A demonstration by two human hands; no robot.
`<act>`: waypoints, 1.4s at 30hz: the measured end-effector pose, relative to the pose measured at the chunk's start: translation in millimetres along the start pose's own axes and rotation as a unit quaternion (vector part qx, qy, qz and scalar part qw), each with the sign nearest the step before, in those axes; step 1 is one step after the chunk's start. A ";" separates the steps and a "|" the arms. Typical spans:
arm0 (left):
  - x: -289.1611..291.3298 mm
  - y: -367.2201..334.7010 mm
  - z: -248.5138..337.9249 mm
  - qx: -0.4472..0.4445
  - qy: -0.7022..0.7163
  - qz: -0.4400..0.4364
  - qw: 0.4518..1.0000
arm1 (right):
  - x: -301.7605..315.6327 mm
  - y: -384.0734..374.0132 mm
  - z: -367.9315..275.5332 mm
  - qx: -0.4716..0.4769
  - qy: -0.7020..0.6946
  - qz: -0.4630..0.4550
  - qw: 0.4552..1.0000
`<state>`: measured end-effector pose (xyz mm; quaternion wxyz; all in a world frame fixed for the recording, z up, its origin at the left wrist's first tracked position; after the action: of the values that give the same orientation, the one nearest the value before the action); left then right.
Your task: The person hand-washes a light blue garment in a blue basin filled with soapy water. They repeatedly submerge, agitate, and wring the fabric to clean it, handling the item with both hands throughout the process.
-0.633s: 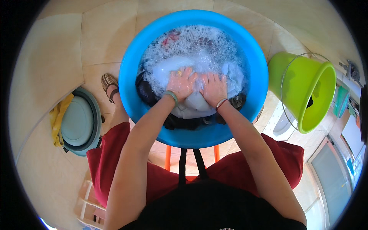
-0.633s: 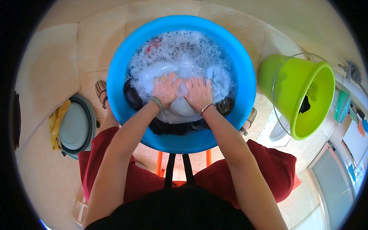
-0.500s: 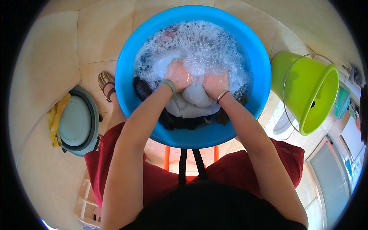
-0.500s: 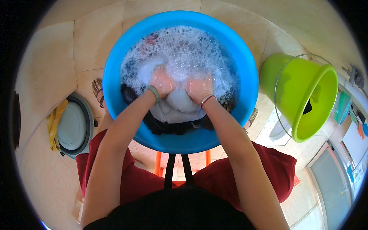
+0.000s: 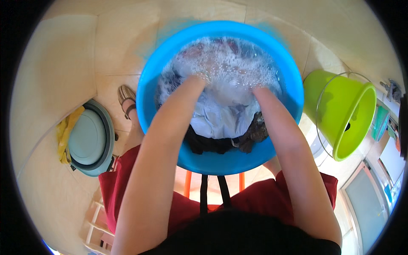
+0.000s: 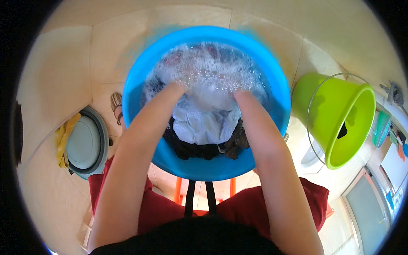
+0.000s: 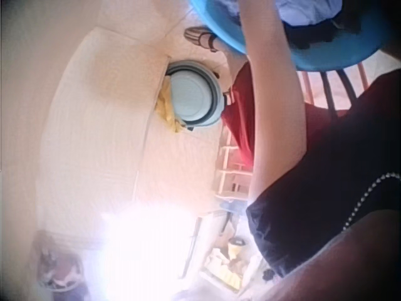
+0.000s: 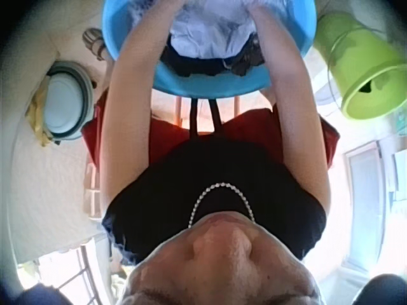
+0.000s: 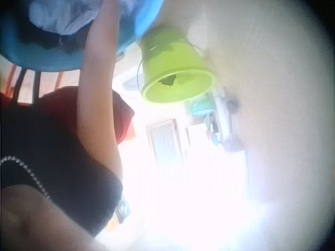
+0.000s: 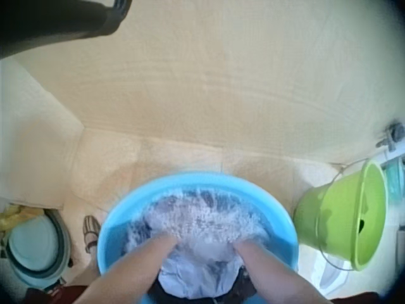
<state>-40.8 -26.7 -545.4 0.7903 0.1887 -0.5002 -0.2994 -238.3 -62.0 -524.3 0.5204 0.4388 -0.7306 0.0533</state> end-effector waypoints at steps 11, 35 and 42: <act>77.6 118.4 84.2 0.081 0.757 0.056 0.645 | 89.4 103.4 -69.0 -0.174 -0.423 0.276 0.845; 30.3 212.9 95.9 0.135 0.241 0.527 0.804 | 115.4 180.0 -170.0 -0.119 -0.144 0.307 0.933; 8.3 167.5 103.8 0.076 0.032 0.335 0.939 | 39.4 114.7 -116.8 -0.147 0.090 0.182 0.968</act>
<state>-84.3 93.5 -395.1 0.8437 0.0793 -0.5302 0.0278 -237.7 47.2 -396.2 0.6242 0.2110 -0.7482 0.0781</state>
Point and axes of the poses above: each hand's wrist, its own y-axis away from the middle knuckle, its own x-axis out of the back of the hand, z = x × y, the point moved 1 cm from there along -y, towards the middle knuckle, and after that the axes turned 3 degrees about y, right-handed, at the moved point
